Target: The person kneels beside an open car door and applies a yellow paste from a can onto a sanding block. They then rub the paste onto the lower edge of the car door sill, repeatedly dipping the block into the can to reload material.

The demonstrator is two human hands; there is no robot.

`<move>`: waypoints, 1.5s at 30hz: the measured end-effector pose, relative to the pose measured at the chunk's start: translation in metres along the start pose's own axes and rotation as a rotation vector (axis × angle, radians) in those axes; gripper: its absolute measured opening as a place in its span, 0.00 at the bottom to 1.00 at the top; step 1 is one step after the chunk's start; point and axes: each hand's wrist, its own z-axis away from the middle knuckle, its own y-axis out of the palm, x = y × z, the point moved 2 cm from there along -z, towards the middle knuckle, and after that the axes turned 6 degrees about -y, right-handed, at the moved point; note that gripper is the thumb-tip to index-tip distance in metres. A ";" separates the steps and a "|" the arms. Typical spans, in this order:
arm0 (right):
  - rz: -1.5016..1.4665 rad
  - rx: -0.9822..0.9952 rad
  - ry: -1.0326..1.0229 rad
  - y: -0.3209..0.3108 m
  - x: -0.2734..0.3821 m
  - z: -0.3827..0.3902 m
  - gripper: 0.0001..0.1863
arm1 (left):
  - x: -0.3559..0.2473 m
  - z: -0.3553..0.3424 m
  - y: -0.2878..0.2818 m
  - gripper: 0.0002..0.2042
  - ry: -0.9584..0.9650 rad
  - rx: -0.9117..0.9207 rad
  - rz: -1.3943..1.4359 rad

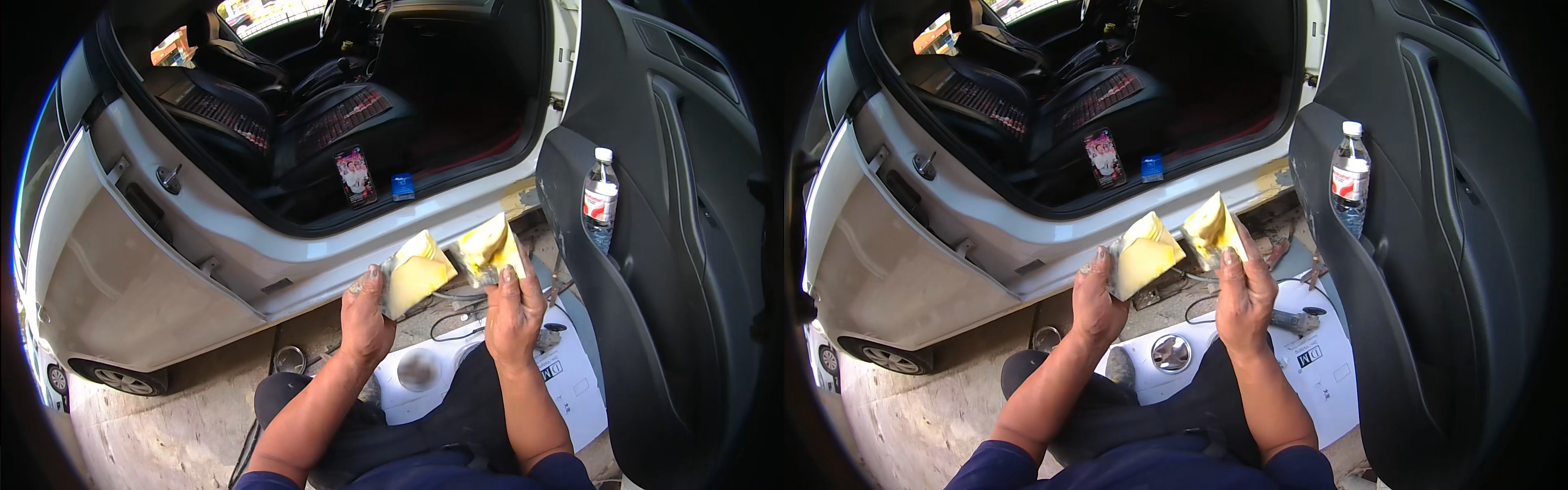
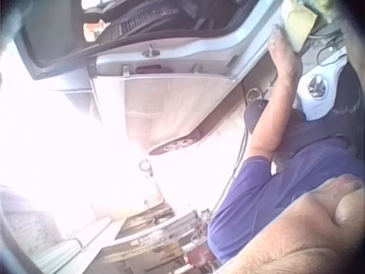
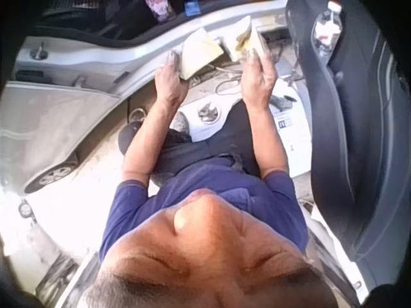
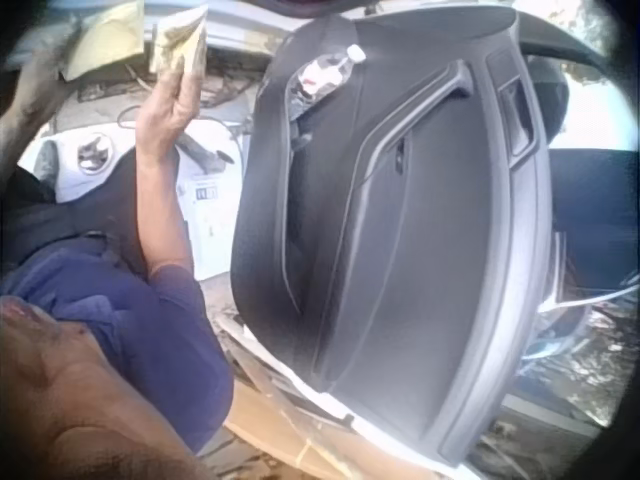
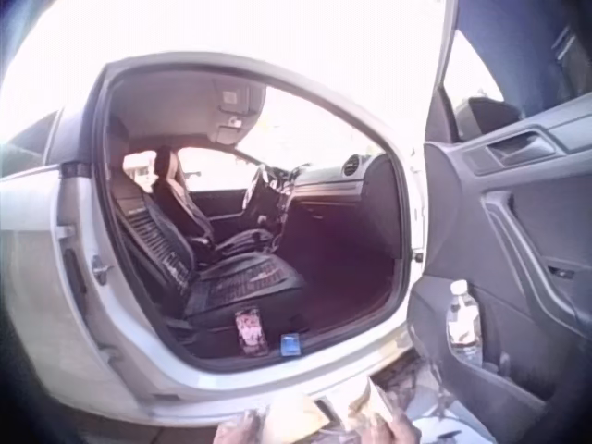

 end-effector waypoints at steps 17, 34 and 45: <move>0.846 0.288 -0.579 0.018 0.019 0.004 0.25 | 0.006 -0.006 0.000 0.19 -0.049 -0.013 0.043; 0.192 0.141 0.210 0.007 0.002 0.003 0.18 | -0.012 0.013 0.014 0.17 0.627 0.166 -0.993; 0.557 0.641 -0.353 0.024 0.000 0.037 0.23 | -0.017 0.008 0.010 0.21 0.589 0.014 -0.898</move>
